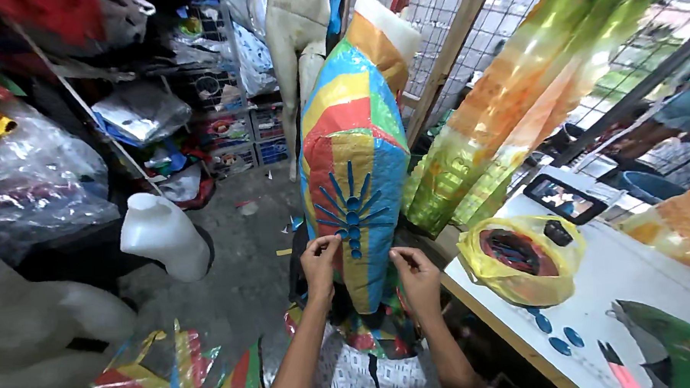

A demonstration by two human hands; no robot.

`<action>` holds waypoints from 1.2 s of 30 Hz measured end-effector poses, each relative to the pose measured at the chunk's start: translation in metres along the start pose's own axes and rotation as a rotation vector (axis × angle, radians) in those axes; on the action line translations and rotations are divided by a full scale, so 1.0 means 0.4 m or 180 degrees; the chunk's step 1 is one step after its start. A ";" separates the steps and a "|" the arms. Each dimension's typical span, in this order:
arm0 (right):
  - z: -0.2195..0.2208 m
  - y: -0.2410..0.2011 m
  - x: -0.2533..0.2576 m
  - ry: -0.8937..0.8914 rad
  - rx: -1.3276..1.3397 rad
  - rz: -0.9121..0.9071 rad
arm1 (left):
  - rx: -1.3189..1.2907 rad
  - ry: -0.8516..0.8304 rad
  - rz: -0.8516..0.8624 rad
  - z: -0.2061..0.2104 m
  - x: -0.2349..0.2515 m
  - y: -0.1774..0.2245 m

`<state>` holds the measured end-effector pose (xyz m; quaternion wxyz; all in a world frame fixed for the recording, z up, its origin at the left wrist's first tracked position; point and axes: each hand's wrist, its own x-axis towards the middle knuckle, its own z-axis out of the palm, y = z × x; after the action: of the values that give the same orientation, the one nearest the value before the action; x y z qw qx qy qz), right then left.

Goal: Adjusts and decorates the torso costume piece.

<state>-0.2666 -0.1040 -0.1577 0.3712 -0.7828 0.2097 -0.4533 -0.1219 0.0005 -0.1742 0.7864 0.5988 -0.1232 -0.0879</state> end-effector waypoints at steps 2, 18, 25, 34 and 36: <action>0.028 -0.017 0.005 -0.0002 -0.0113 -0.0236 | 0.0049 0.0022 0.0024 0.005 0.003 0.002; 0.073 -0.009 0.139 0.0166 -0.0285 0.0369 | 0.0070 0.0459 0.0188 0.099 0.059 -0.012; 0.069 0.010 0.157 -0.0006 -0.0175 0.0263 | 0.0100 0.0676 0.0258 0.117 0.073 -0.023; 0.034 0.015 0.169 -0.0697 0.0147 0.0400 | -0.0383 -0.0673 0.0112 0.005 0.070 -0.020; 0.034 0.016 0.169 -0.0763 0.0166 0.0428 | -0.0162 -0.0739 -0.0037 0.001 0.076 0.000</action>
<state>-0.2207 -0.1478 -0.1295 0.4434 -0.8056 0.2040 -0.3359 -0.0933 -0.0087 -0.1714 0.7813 0.5652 -0.2077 -0.1644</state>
